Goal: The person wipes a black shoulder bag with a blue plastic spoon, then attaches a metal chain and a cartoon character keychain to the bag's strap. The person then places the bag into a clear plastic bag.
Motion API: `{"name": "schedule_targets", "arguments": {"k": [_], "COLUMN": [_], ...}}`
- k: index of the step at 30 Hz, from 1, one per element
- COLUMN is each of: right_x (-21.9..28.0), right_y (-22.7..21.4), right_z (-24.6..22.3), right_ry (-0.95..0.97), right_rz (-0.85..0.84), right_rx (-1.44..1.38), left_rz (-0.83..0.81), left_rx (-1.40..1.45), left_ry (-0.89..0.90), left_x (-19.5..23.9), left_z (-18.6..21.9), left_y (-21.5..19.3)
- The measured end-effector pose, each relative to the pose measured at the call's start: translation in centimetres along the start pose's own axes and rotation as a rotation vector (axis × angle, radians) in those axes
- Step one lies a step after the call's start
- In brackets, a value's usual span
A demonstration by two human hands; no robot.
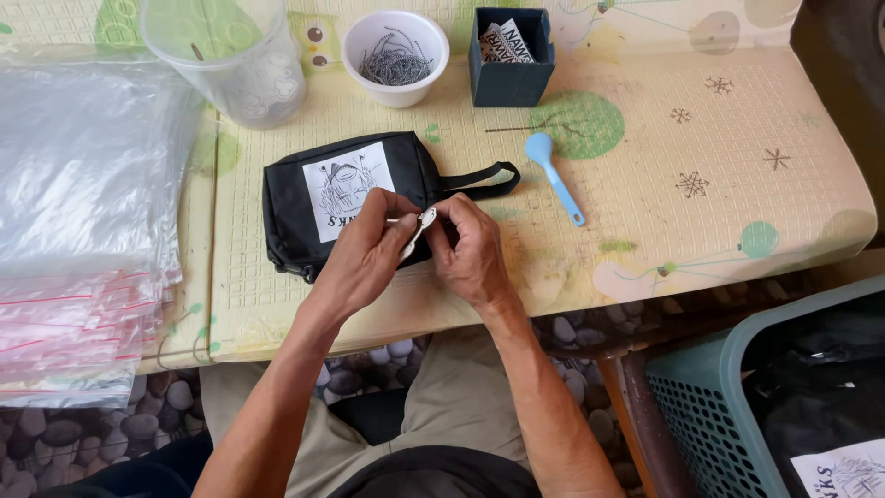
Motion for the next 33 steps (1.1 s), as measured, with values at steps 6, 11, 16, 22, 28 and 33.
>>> {"name": "schedule_targets", "arguments": {"k": [6,11,16,22,28,33], "right_x": [-0.4,-0.3,-0.1,-0.2,-0.1,0.1], "right_y": [-0.4,-0.1,0.0,-0.1,-0.3,-0.3], "right_z": [-0.8,-0.1,0.0,0.1,-0.2,0.4], "right_ry": [0.021,0.04,0.056,0.061,0.109,0.18], "right_rz": [-0.024,-0.026,-0.038,-0.038,-0.047,-0.032], "right_rx": [-0.042,-0.056,-0.076,-0.074,-0.097,-0.221], "left_rz": [0.019,0.03,0.104,0.115,0.126,0.089], "left_rx": [-0.24,-0.248,-0.181,-0.252,-0.536,-0.666], "left_ry": [0.218,0.327,0.405,0.411,0.569,0.565], "left_x": [-0.5,-1.5,-2.3,-2.5,-2.5,-2.6], "left_z": [1.7,1.9,-0.4,-0.8,-0.4,-0.6], "left_y": [-0.3,-0.7,-0.6,-0.2,0.5,0.6]}}
Point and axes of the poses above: each hand's wrist, its own x-axis away from the middle knuckle, its own y-axis out of the palm, z = x × y, the point moved 7 cm from there along -x, towards the middle knuckle, and after that the axes turned 1 degree about z, right-handed, at the moved point
